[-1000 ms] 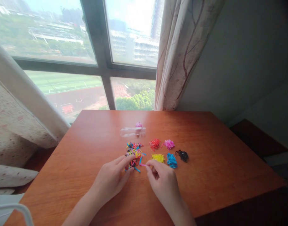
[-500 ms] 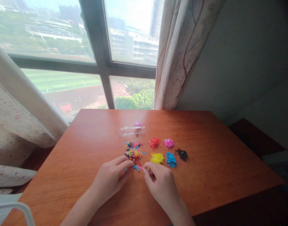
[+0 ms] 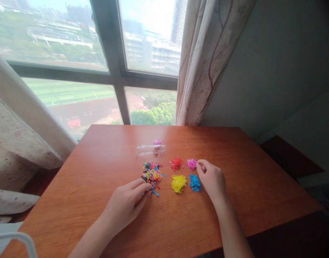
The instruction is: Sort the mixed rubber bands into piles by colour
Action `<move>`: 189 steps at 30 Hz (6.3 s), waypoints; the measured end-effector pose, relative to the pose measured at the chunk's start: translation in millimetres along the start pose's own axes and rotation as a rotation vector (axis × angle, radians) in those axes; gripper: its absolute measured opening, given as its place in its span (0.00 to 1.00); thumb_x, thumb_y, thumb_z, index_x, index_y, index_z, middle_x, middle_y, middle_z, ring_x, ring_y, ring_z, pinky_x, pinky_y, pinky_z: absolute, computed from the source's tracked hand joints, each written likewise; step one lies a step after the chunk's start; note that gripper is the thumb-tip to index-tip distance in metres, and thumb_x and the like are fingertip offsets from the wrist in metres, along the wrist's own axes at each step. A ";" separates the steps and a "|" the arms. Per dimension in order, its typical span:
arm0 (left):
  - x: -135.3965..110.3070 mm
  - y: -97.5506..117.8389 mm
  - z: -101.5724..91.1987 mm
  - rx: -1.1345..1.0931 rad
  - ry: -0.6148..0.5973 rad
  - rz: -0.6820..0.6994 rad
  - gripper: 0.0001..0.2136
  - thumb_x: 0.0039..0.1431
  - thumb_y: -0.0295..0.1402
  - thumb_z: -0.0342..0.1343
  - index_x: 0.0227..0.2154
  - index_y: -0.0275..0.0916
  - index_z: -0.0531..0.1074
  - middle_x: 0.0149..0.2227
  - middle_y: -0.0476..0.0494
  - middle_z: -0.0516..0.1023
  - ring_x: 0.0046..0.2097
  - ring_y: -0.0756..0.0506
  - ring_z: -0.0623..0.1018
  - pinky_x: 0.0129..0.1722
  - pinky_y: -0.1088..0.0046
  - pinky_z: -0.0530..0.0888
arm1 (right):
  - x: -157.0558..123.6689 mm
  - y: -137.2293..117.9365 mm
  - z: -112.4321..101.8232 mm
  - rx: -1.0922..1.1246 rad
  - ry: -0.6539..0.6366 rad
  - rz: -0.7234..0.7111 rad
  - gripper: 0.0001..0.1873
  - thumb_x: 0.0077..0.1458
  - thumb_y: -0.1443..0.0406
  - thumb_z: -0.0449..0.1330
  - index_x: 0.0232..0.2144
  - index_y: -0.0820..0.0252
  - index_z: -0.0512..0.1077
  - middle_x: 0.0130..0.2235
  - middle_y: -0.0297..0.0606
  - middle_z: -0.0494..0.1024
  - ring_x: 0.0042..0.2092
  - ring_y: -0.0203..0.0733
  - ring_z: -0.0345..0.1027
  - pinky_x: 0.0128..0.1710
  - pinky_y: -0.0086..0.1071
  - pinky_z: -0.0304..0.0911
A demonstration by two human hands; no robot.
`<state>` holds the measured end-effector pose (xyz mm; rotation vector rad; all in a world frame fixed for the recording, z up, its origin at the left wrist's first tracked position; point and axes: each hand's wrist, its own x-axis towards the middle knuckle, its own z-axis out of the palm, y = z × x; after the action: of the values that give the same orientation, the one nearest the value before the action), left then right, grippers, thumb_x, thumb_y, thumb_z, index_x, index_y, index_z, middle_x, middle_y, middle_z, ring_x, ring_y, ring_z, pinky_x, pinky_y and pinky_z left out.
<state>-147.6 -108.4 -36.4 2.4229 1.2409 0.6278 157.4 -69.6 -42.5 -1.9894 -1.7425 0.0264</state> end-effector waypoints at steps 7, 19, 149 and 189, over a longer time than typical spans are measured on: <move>-0.6 1.7 -1.9 0.014 -0.008 0.000 0.10 0.66 0.31 0.45 0.41 0.43 0.73 0.38 0.46 0.78 0.37 0.48 0.79 0.35 0.77 0.72 | 8.6 1.0 1.9 -0.031 -0.027 0.045 0.08 0.59 0.61 0.58 0.35 0.53 0.77 0.27 0.33 0.77 0.29 0.39 0.68 0.26 0.29 0.46; 0.3 1.4 -0.5 0.014 0.017 0.030 0.09 0.66 0.30 0.46 0.40 0.43 0.72 0.36 0.47 0.77 0.34 0.50 0.78 0.32 0.78 0.70 | 19.7 4.2 -3.1 -0.167 -0.125 0.186 0.08 0.59 0.62 0.57 0.32 0.53 0.77 0.27 0.35 0.76 0.27 0.37 0.63 0.25 0.30 0.41; -14.2 -2.7 1.4 0.104 -0.155 -0.241 0.10 0.65 0.34 0.44 0.38 0.45 0.72 0.35 0.48 0.74 0.37 0.46 0.77 0.35 0.74 0.69 | -80.6 25.5 -2.5 0.222 0.132 -0.079 0.14 0.63 0.56 0.55 0.35 0.58 0.76 0.22 0.30 0.71 0.22 0.35 0.65 0.26 0.26 0.59; -5.2 -0.3 -0.8 0.121 0.010 -0.209 0.08 0.65 0.36 0.49 0.39 0.46 0.73 0.33 0.51 0.77 0.32 0.49 0.78 0.29 0.78 0.68 | -102.6 -81.4 24.8 0.387 -0.230 -0.315 0.09 0.60 0.70 0.53 0.32 0.55 0.71 0.29 0.32 0.76 0.33 0.38 0.69 0.34 0.28 0.55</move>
<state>-151.0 -112.4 -37.1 2.3438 1.5516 0.5191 54.9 -151.9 -64.9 -1.4680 -1.9970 0.4653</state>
